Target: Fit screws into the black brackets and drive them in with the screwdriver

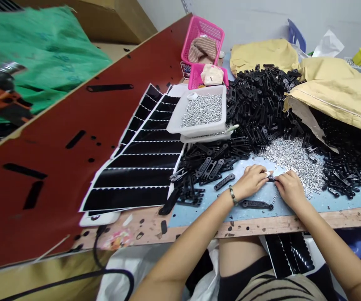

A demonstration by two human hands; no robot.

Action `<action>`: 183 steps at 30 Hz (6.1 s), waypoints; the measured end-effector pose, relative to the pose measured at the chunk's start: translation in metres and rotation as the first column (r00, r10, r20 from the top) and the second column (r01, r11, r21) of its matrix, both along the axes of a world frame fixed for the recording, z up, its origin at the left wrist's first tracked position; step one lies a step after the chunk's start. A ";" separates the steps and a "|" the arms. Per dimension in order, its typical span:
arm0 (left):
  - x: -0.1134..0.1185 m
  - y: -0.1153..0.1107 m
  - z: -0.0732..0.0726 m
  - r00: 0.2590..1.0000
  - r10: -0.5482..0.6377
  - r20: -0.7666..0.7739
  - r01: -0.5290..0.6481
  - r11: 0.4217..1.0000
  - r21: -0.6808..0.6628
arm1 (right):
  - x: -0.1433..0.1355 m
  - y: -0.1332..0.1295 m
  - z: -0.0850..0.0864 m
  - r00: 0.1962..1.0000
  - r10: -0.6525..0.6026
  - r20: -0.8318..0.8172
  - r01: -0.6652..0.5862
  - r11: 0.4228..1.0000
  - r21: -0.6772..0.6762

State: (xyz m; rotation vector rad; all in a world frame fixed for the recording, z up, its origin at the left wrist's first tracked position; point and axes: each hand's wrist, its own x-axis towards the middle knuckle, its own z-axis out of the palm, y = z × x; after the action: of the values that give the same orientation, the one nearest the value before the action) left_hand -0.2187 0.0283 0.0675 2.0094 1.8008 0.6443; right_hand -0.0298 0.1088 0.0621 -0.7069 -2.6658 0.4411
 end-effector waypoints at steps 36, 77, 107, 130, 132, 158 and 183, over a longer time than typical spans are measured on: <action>0.021 0.052 0.031 0.951 0.160 0.263 -0.214 0.957 0.193 | -0.058 0.083 0.008 0.828 -0.410 -0.382 0.189 0.846 -0.498; -0.007 -0.009 0.019 0.882 0.399 0.250 -0.414 0.910 0.010 | -0.039 0.027 0.002 0.999 -0.026 0.031 0.033 0.962 -0.272; -0.010 -0.006 0.015 0.904 0.254 0.343 -0.247 0.967 -0.064 | -0.076 0.044 0.011 0.960 -0.252 -0.121 0.240 0.965 -0.106; 0.014 0.022 0.037 0.681 0.326 0.656 -0.302 0.941 -0.154 | -0.025 0.042 0.036 0.905 -0.170 -0.390 -0.096 0.810 -0.578; 0.014 0.017 0.041 0.774 0.299 0.559 -0.328 0.943 -0.050 | -0.036 0.035 0.045 0.911 -0.173 -0.375 -0.095 0.795 -0.599; -0.022 0.028 0.010 0.978 0.137 0.155 -0.144 0.989 0.038 | -0.024 0.029 -0.003 0.976 -0.180 -0.118 0.168 0.980 -0.104; -0.026 -0.006 0.025 0.994 -0.097 0.046 0.106 0.965 -0.239 | -0.046 0.083 0.012 0.938 -0.346 0.019 0.346 0.938 -0.003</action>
State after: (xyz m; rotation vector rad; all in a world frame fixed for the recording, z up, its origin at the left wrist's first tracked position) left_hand -0.2450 0.0226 0.0922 1.9000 1.6559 0.4041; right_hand -0.0754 0.1919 0.0746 -1.1607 -2.4824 0.3464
